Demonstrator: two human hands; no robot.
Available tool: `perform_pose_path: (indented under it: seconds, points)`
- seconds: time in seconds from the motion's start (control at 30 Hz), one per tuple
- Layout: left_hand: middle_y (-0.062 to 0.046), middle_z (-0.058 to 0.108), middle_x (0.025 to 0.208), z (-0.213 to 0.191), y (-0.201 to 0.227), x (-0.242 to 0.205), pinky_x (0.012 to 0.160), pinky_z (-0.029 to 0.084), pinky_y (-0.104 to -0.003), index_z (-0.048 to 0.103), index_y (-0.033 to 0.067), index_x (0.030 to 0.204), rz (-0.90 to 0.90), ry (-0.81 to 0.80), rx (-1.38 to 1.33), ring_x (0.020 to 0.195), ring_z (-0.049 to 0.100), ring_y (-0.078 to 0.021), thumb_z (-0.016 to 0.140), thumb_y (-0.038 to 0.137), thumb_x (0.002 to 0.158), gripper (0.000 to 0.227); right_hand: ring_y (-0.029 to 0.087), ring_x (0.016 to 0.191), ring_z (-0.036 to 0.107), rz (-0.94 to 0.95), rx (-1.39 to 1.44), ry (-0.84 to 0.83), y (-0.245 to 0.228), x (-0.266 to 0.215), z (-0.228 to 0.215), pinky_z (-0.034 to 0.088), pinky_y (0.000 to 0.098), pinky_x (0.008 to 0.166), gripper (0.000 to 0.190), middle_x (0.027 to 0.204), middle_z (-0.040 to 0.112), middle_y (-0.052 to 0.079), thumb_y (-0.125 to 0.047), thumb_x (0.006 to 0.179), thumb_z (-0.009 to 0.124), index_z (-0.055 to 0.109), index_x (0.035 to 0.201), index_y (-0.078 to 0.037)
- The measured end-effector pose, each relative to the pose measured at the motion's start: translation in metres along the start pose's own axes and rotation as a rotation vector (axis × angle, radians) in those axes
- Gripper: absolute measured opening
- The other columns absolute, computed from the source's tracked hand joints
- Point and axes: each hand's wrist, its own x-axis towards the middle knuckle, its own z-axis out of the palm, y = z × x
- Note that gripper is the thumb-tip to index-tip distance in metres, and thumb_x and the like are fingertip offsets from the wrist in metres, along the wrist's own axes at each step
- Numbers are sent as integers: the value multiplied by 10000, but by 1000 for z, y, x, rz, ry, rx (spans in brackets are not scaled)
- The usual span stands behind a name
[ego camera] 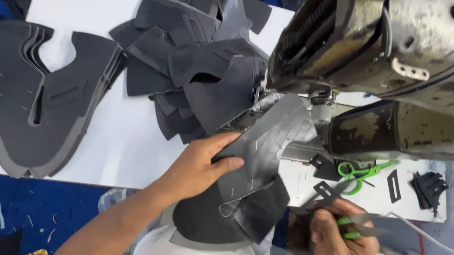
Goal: The person uses a sewing machine to stitch black rubber car parts, likely mud flaps. They guide the parts under the needle, attach smaller rectangular pieces, and trim excess material with green scissors. The person repeatedly picks up parts from a stack, sews them, and places the finished items aside.
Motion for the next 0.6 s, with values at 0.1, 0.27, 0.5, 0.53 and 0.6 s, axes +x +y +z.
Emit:
perform_pose_path:
  seconds: [0.1,0.27,0.5,0.53,0.6]
  points:
    - [-105,749,1253,10,-10,7,933,550,-282,567,15,1415,-10,-51,-96,1093,698,-138,681,175,948,507,110,569,593,99,-30,-51,5,-8,14,446,231,477,283,812,706,122,72,873,718,670,1152,64]
    - [-101,753,1223,12,-8,3,934,536,-274,575,1,1424,16,-114,-72,1070,699,-121,615,100,945,490,54,588,564,221,-142,-151,3,-14,49,436,212,476,265,855,720,55,23,842,769,718,1102,36]
    - [-94,734,1175,8,-11,-2,878,535,-264,527,-10,1456,-36,-112,-128,989,657,-103,560,47,863,596,55,560,547,318,-141,-225,-4,-20,73,426,219,463,278,829,720,40,-17,839,780,727,1111,15]
    - [-96,727,1197,8,-13,-2,902,529,-261,520,-18,1460,-20,-119,-164,1024,657,-101,551,42,865,599,52,567,545,320,-149,-218,-5,-20,75,428,220,467,278,831,719,39,-23,841,786,728,1110,16]
    - [-111,726,1210,7,-12,-2,923,531,-267,531,-26,1454,-25,-121,-179,1049,663,-112,562,56,873,588,52,563,547,310,-155,-218,-4,-21,76,429,220,467,282,830,718,39,-28,838,788,728,1110,13]
